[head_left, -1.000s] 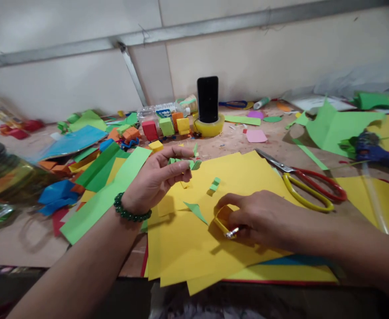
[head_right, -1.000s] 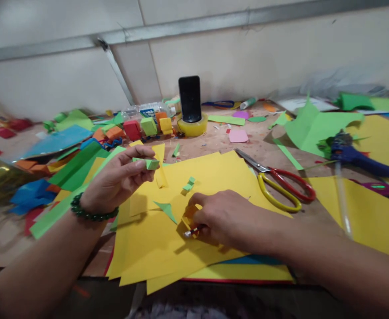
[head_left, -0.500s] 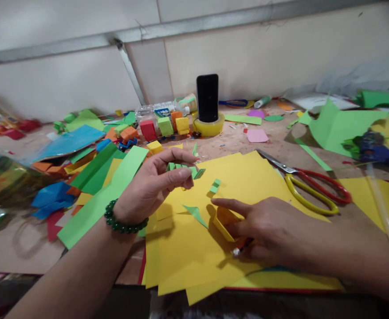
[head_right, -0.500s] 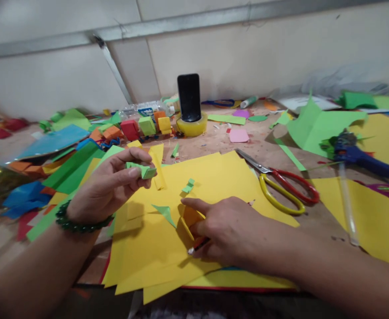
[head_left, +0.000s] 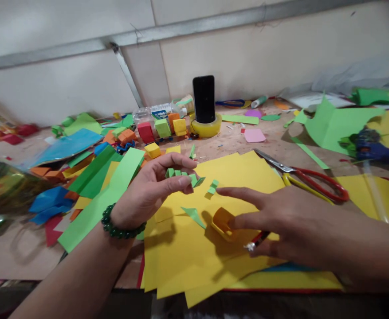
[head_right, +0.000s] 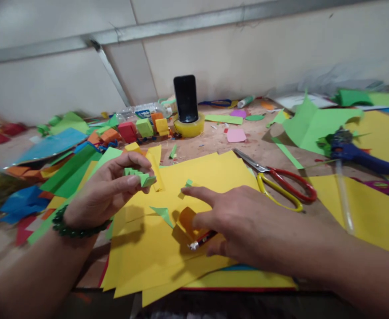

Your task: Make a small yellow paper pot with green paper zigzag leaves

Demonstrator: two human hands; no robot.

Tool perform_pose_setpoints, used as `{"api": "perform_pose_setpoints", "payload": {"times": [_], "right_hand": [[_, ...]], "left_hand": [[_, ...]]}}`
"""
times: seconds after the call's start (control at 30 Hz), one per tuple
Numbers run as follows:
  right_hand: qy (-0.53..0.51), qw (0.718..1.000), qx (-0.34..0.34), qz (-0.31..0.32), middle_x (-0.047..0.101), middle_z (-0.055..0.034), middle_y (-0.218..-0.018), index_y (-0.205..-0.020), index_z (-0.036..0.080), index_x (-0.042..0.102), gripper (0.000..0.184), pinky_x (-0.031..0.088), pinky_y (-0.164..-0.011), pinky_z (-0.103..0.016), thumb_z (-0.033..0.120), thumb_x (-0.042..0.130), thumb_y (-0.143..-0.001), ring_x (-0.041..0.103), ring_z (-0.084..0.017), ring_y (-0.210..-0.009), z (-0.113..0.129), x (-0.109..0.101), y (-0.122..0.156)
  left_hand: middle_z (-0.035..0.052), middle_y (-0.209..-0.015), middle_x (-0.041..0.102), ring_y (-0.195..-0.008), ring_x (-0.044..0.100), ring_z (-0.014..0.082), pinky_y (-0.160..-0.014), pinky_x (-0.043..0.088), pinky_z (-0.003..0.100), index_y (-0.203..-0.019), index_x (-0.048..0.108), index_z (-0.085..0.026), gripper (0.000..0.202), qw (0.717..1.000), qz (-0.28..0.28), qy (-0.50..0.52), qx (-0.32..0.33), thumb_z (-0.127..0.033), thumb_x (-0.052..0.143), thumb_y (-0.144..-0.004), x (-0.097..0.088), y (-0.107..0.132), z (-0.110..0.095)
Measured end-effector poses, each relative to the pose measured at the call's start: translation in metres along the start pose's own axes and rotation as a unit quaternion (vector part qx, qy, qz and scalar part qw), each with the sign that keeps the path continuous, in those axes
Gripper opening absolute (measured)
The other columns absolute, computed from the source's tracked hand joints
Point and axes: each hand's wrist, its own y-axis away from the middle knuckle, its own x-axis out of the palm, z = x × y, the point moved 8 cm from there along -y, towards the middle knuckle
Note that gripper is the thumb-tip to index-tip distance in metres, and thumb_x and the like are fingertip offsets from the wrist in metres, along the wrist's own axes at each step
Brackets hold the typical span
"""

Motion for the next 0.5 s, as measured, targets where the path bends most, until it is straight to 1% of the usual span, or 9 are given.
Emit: {"api": "perform_pose_setpoints", "payload": {"times": [0.07, 0.13, 0.2, 0.27, 0.37, 0.43, 0.5], "right_hand": [[0.015, 1.000, -0.005, 0.019, 0.037, 0.0036, -0.151, -0.102, 0.038, 0.069, 0.026, 0.043, -0.052, -0.026, 0.034, 0.066, -0.077, 0.068, -0.014, -0.061, 0.001, 0.008, -0.006], [0.028, 0.999, -0.002, 0.030, 0.036, 0.0029, -0.151, -0.096, 0.035, 0.071, 0.021, 0.043, -0.050, -0.027, 0.037, 0.064, -0.076, 0.068, -0.015, -0.058, 0.002, 0.018, -0.013], [0.029, 0.999, 0.003, 0.031, 0.036, 0.0020, -0.151, -0.090, 0.033, 0.072, 0.018, 0.044, -0.051, -0.028, 0.040, 0.063, -0.076, 0.069, -0.015, -0.059, 0.003, 0.026, -0.018], [0.020, 0.999, 0.009, 0.026, 0.035, 0.0011, -0.151, -0.086, 0.031, 0.072, 0.017, 0.046, -0.054, -0.029, 0.040, 0.063, -0.075, 0.070, -0.016, -0.062, 0.003, 0.029, -0.020], [-0.011, 1.000, 0.005, 0.021, 0.036, 0.0002, -0.151, -0.087, 0.031, 0.072, 0.018, 0.047, -0.057, -0.029, 0.038, 0.067, -0.071, 0.070, -0.017, -0.066, 0.005, 0.021, -0.015], [-0.040, 0.999, -0.002, 0.010, 0.040, 0.0008, -0.149, -0.096, 0.034, 0.071, 0.026, 0.049, -0.060, -0.029, 0.039, 0.069, -0.070, 0.070, -0.017, -0.070, 0.004, 0.008, -0.009], [-0.064, 0.998, 0.002, -0.012, 0.046, 0.0025, -0.145, -0.105, 0.039, 0.068, 0.034, 0.050, -0.065, -0.029, 0.038, 0.071, -0.071, 0.070, -0.018, -0.078, -0.002, -0.007, -0.003]], "left_hand": [[0.0010, -0.086, 0.061, -0.070, 0.059, 0.0076, -0.066, 0.050, 0.016, -0.095, 0.068, -0.019, 0.019, 1.000, 0.000, -0.005, -0.003, -0.019, 0.071, -0.076, 0.001, 0.000, 0.000], [0.0010, -0.087, 0.061, -0.071, 0.059, 0.0082, -0.066, 0.051, 0.017, -0.094, 0.068, -0.019, 0.019, 1.000, 0.003, -0.013, -0.007, -0.019, 0.072, -0.075, 0.002, 0.000, 0.001], [0.0012, -0.087, 0.061, -0.073, 0.059, 0.0094, -0.066, 0.051, 0.018, -0.094, 0.068, -0.019, 0.020, 1.000, 0.009, -0.020, -0.008, -0.019, 0.073, -0.074, 0.004, 0.000, 0.001], [0.0018, -0.086, 0.061, -0.075, 0.059, 0.0105, -0.066, 0.051, 0.019, -0.093, 0.067, -0.018, 0.020, 0.999, 0.016, -0.027, -0.010, -0.018, 0.074, -0.074, 0.005, 0.000, 0.002], [0.0026, -0.085, 0.062, -0.074, 0.060, 0.0110, -0.067, 0.051, 0.020, -0.094, 0.066, -0.017, 0.022, 0.999, 0.024, -0.039, -0.017, -0.019, 0.074, -0.073, 0.006, 0.000, 0.004], [0.0027, -0.085, 0.063, -0.073, 0.060, 0.0108, -0.068, 0.051, 0.021, -0.094, 0.066, -0.016, 0.023, 0.998, 0.028, -0.049, -0.020, -0.019, 0.075, -0.073, 0.006, -0.001, 0.004], [0.0027, -0.084, 0.063, -0.073, 0.060, 0.0109, -0.069, 0.051, 0.021, -0.094, 0.066, -0.016, 0.023, 0.998, 0.032, -0.058, -0.021, -0.020, 0.075, -0.073, 0.007, 0.000, 0.004]]}}
